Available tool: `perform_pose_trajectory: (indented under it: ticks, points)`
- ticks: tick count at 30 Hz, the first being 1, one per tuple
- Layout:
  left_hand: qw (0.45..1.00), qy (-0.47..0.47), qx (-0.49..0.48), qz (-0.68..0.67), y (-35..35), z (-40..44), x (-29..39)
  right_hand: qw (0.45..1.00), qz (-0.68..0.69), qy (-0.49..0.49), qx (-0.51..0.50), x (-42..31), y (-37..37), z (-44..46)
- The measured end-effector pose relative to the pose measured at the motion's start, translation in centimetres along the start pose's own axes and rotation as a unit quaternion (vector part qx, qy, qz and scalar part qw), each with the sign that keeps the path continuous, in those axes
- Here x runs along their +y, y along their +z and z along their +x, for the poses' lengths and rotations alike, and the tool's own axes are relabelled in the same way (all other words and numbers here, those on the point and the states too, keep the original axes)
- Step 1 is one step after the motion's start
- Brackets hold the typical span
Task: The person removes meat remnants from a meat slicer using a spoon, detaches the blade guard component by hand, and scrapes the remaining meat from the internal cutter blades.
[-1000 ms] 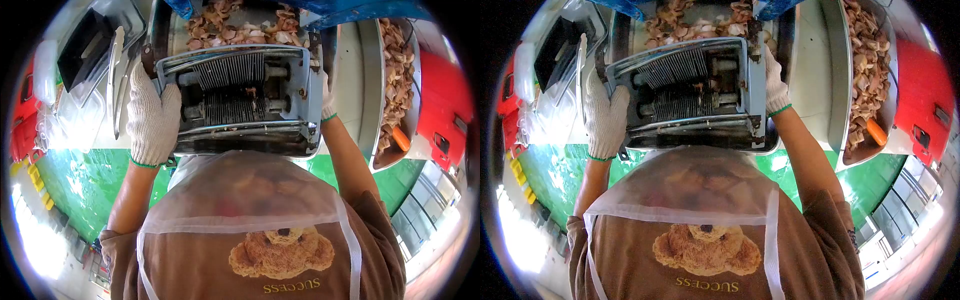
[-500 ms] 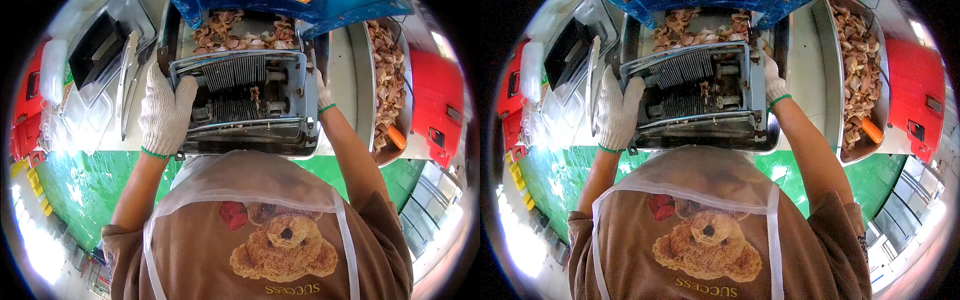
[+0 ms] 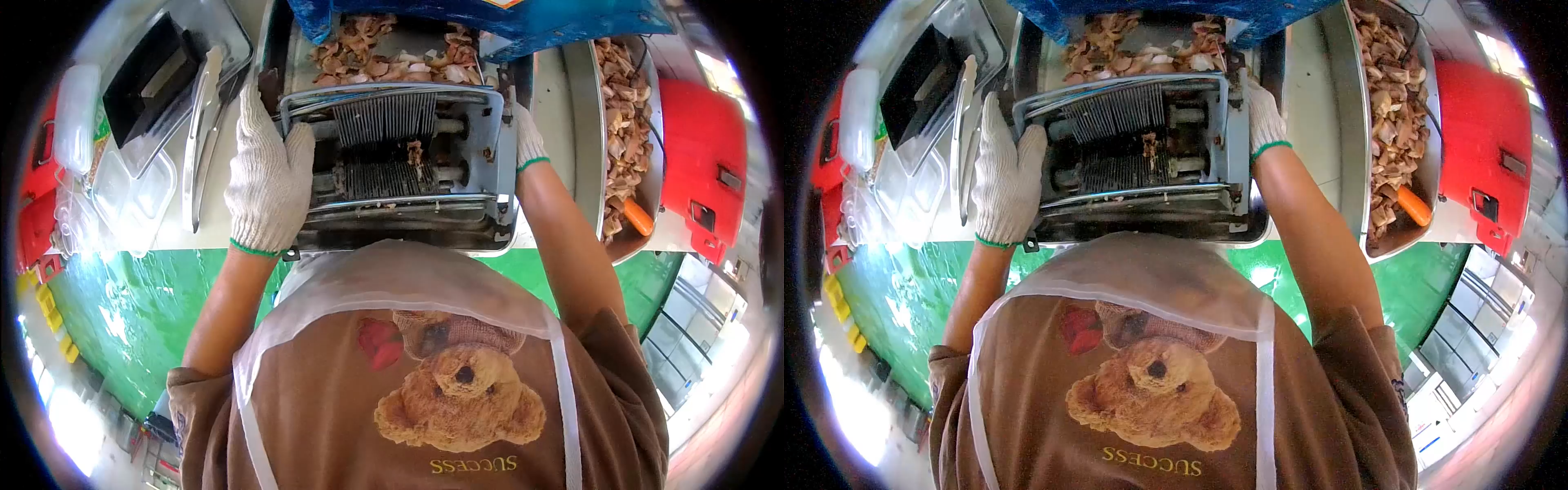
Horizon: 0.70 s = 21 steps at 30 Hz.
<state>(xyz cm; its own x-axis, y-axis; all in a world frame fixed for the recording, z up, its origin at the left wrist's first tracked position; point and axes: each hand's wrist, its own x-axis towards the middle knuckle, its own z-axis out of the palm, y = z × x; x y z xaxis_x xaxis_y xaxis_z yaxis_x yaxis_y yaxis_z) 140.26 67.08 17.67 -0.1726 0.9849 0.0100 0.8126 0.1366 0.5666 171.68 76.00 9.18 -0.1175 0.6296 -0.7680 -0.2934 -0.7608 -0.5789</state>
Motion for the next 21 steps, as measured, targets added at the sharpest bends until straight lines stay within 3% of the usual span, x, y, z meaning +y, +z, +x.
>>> perform_pose_trajectory:
  ticks: [2, 5, 6, 7, 9, 11, 14, 15, 17, 21]
  points:
    - [1.0, -0.009, -0.007, -0.015, -0.1, 0.0, 0.3, 0.993, 0.117, -0.015, 0.015, 0.8, 0.6, -0.2]
    - [1.0, 0.017, 0.008, 0.006, 0.2, 0.0, -0.3, 0.992, 0.068, -0.082, 0.072, 0.9, 0.8, -1.9]
    - [0.998, -0.037, -0.035, -0.046, -0.4, 0.1, 0.4, 0.992, 0.061, -0.096, 0.05, 1.5, -0.5, -1.4]
    - [0.999, -0.033, -0.029, -0.032, -0.6, 0.2, 0.6, 0.992, 0.055, -0.108, 0.026, 2.1, -1.7, -0.9]
    - [0.999, -0.025, -0.025, 0.0, -0.9, 0.3, 0.8, 0.939, -0.244, -0.238, 0.054, 3.3, -3.1, -0.8]
    - [0.994, -0.056, -0.065, -0.062, -1.8, 1.0, 1.8, 0.888, -0.358, -0.281, 0.06, 4.5, -4.0, -0.7]
    - [0.97, -0.136, -0.07, -0.188, -1.8, 1.6, 3.2, 0.969, -0.201, -0.141, 0.025, 6.0, -4.1, -0.9]
    - [0.955, -0.17, -0.062, -0.233, -1.6, 1.7, 3.4, 0.976, -0.184, -0.115, 0.017, 6.1, -4.2, -0.7]
    - [0.969, -0.153, 0.009, -0.191, -0.4, 1.3, 2.7, 0.984, -0.161, -0.072, 0.001, 6.1, -4.5, -0.5]
    - [0.971, -0.146, 0.052, -0.182, 0.7, 1.0, 1.6, 0.988, -0.152, -0.031, -0.018, 5.9, -5.1, -0.3]
